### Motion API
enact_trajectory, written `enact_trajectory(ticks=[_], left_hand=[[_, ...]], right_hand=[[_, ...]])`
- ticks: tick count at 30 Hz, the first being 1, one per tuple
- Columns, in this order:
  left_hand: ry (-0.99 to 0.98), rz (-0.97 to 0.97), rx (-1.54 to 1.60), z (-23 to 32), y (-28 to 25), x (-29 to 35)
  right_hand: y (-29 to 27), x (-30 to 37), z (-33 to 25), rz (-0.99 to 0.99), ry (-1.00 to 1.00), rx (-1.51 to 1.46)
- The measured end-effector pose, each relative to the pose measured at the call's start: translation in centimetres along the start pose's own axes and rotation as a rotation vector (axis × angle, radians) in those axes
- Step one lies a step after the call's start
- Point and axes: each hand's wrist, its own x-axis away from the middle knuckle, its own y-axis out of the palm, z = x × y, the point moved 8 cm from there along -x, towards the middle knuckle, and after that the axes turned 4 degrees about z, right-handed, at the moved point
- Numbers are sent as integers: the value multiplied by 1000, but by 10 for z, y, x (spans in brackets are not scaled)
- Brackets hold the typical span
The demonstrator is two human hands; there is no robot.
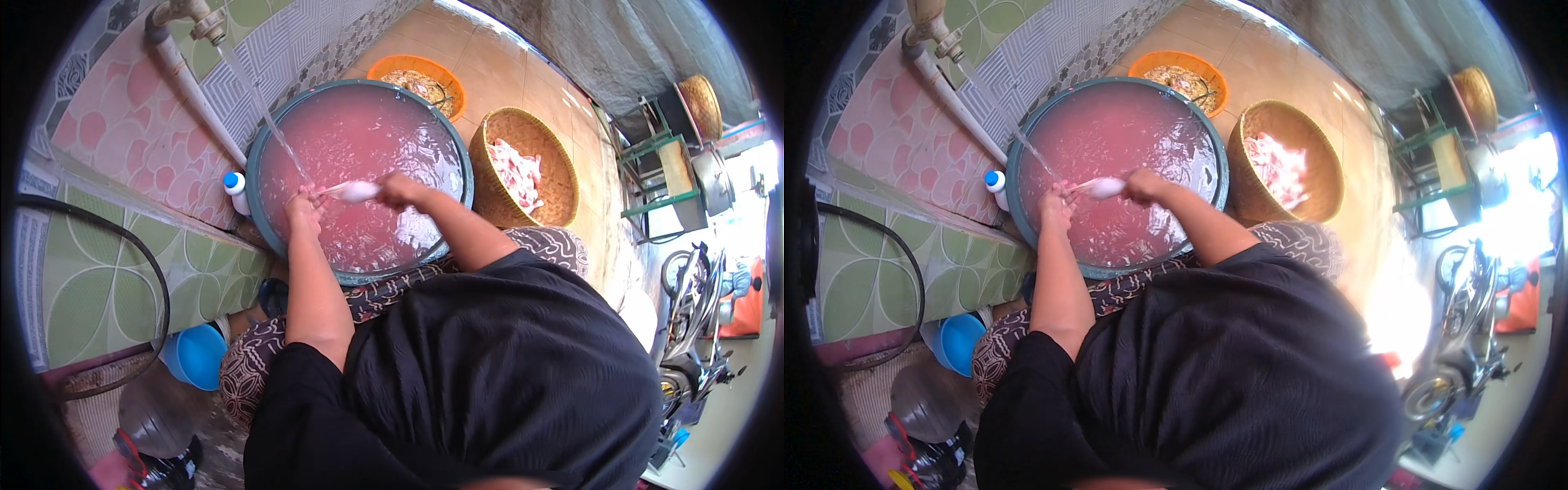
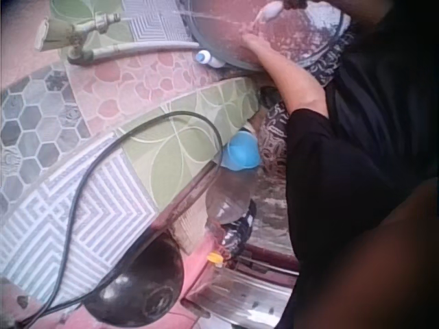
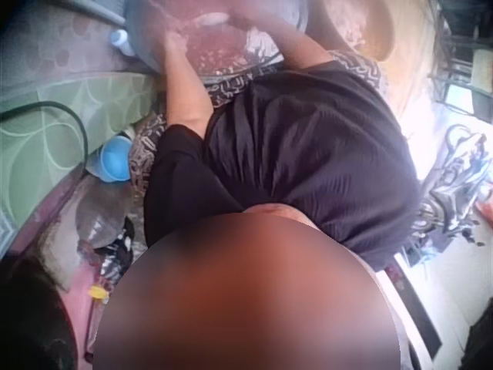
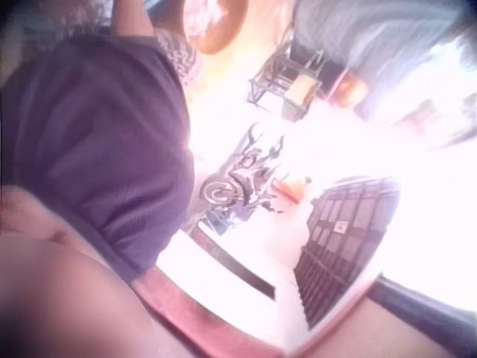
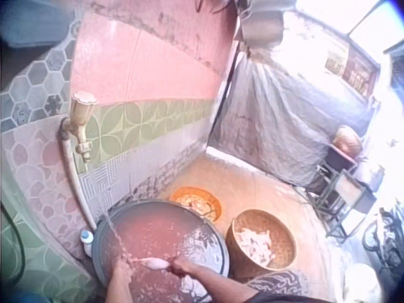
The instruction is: The person washes pieces of raw meat by hand in a large basin filled with pink water. They repeatedly submerge, rub, and squeeze the meat under a running tap to clean it, then transfer the washed pieces into a woven basket nearby.
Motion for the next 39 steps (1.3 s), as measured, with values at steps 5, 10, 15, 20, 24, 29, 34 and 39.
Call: enact_trajectory(ticks=[5, 10, 15, 20, 24, 29, 34, 39], left_hand=[[55, 168, -142, 8, -11, 9], [49, 262, -129, 15, -18, 15], [70, 319, -150, 23, -14, 26], [126, 305, -171, 32, -15, 29], [171, 276, -232, 39, -10, 34], [190, 300, -232, 38, -15, 31], [179, 289, -237, 40, -4, 34], [162, 232, -244, 33, -8, 21]], right_hand=[[-132, 33, 97, 567, 147, -1039], [-152, 47, 141, 1067, 212, -674], [-53, -32, 111, 417, 102, 197], [25, -75, 140, 89, 24, 738], [59, -84, 189, -98, 57, 844], [82, -63, 213, -223, 237, 743], [106, -69, 182, -248, 225, 662], [119, -73, 138, -230, 197, 469]])
